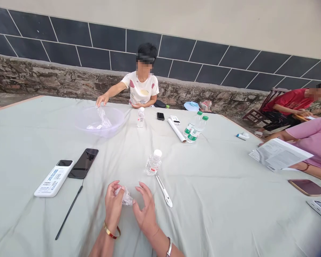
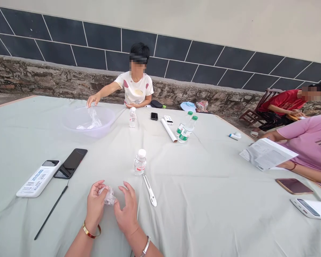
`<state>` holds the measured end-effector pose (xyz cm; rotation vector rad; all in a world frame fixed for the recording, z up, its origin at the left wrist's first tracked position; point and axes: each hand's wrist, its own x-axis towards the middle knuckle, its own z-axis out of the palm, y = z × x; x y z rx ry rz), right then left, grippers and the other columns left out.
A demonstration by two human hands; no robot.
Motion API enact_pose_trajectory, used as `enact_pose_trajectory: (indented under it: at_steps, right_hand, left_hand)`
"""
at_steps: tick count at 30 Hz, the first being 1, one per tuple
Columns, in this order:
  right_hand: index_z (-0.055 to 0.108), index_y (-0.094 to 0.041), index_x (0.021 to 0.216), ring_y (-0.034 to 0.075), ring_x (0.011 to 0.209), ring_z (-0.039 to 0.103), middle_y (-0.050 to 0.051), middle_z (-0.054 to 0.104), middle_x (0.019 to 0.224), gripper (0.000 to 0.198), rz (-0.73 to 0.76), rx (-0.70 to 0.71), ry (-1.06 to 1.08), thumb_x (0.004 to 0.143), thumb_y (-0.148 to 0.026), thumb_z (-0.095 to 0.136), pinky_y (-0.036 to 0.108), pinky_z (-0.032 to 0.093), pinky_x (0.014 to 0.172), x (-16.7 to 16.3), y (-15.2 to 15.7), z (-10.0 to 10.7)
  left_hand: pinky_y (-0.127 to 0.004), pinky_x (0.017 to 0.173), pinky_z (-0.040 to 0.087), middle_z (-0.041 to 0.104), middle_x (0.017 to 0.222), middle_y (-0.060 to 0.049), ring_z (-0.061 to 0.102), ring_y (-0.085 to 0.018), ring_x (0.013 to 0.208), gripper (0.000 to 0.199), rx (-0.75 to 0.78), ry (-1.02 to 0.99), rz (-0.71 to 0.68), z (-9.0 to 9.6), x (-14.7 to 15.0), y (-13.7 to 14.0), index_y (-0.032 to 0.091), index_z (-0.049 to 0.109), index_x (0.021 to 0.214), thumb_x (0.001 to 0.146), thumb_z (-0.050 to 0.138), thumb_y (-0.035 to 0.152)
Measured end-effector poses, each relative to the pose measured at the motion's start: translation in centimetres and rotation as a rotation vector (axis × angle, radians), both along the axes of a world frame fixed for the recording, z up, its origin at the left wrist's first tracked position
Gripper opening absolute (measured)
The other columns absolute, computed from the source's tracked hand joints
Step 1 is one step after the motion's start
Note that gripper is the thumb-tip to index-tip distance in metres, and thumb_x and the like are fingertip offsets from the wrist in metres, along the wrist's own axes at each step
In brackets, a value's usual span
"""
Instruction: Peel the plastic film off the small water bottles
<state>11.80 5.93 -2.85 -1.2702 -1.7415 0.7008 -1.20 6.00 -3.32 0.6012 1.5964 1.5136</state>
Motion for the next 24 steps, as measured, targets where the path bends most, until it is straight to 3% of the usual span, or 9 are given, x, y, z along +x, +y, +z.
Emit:
enact_pose_trajectory:
  at_steps: [2, 4, 7, 12, 17, 24]
  right_hand:
    - [0.051, -0.022, 0.113, 0.026, 0.113, 0.051, 0.012, 0.053, 0.12, 0.033, -0.223, 0.026, 0.001, 0.08, -0.028, 0.05, 0.047, 0.043, 0.096, 1.8, 2.1, 0.8]
    - [0.045, -0.022, 0.118, 0.026, 0.097, 0.057, 0.012, 0.055, 0.113, 0.045, -0.366, -0.015, -0.062, 0.077, -0.038, 0.056, 0.044, 0.047, 0.085, 3.4, 4.5, 1.3]
    - [0.047, -0.022, 0.115, 0.023, 0.076, 0.059, 0.007, 0.06, 0.094, 0.055, -0.356, -0.081, -0.208, 0.069, -0.046, 0.065, 0.036, 0.048, 0.066, 4.7, 7.8, 1.3]
    - [0.051, -0.024, 0.087, 0.018, 0.052, 0.053, -0.004, 0.051, 0.057, 0.027, -0.306, -0.159, -0.351, 0.077, -0.049, 0.056, 0.029, 0.037, 0.052, 4.4, 11.0, 0.9]
    - [0.048, -0.024, 0.077, 0.019, 0.056, 0.054, -0.001, 0.052, 0.059, 0.024, -0.343, -0.224, -0.332, 0.076, -0.046, 0.058, 0.031, 0.033, 0.055, 4.3, 15.2, 2.2]
    - [0.053, -0.014, 0.089, 0.021, 0.069, 0.058, 0.011, 0.06, 0.074, 0.032, -0.371, -0.209, -0.26, 0.079, -0.044, 0.053, 0.031, 0.033, 0.057, 4.3, 23.3, 2.1]
  left_hand:
    - [-0.025, 0.063, 0.047, 0.052, 0.085, 0.001, 0.056, -0.013, 0.073, 0.042, 0.015, -0.035, 0.021, 0.1, 0.1, 0.2, 0.019, 0.054, 0.1, 0.066, 0.065, 0.04]
    - [-0.025, 0.064, 0.047, 0.053, 0.081, 0.001, 0.056, -0.013, 0.071, 0.039, 0.014, -0.025, 0.036, 0.1, 0.4, 0.5, 0.017, 0.057, 0.092, 0.062, 0.067, 0.039]
    - [-0.025, 0.062, 0.047, 0.056, 0.077, 0.0, 0.055, -0.013, 0.067, 0.034, 0.01, 0.001, 0.018, 0.0, 0.9, 0.8, 0.016, 0.059, 0.084, 0.059, 0.067, 0.038]
    - [-0.027, 0.064, 0.047, 0.06, 0.076, -0.002, 0.056, -0.015, 0.068, 0.02, 0.042, 0.134, -0.06, -0.3, 1.1, 0.9, 0.018, 0.061, 0.078, 0.065, 0.061, 0.034]
    - [-0.029, 0.066, 0.046, 0.059, 0.077, -0.002, 0.056, -0.017, 0.071, 0.011, 0.066, 0.287, -0.117, 0.2, 1.5, 1.0, 0.02, 0.062, 0.073, 0.07, 0.056, 0.029]
    - [-0.03, 0.063, 0.045, 0.059, 0.077, -0.003, 0.056, -0.019, 0.069, 0.01, 0.045, 0.315, -0.209, -0.4, 2.0, 1.4, 0.023, 0.062, 0.073, 0.072, 0.053, 0.027]
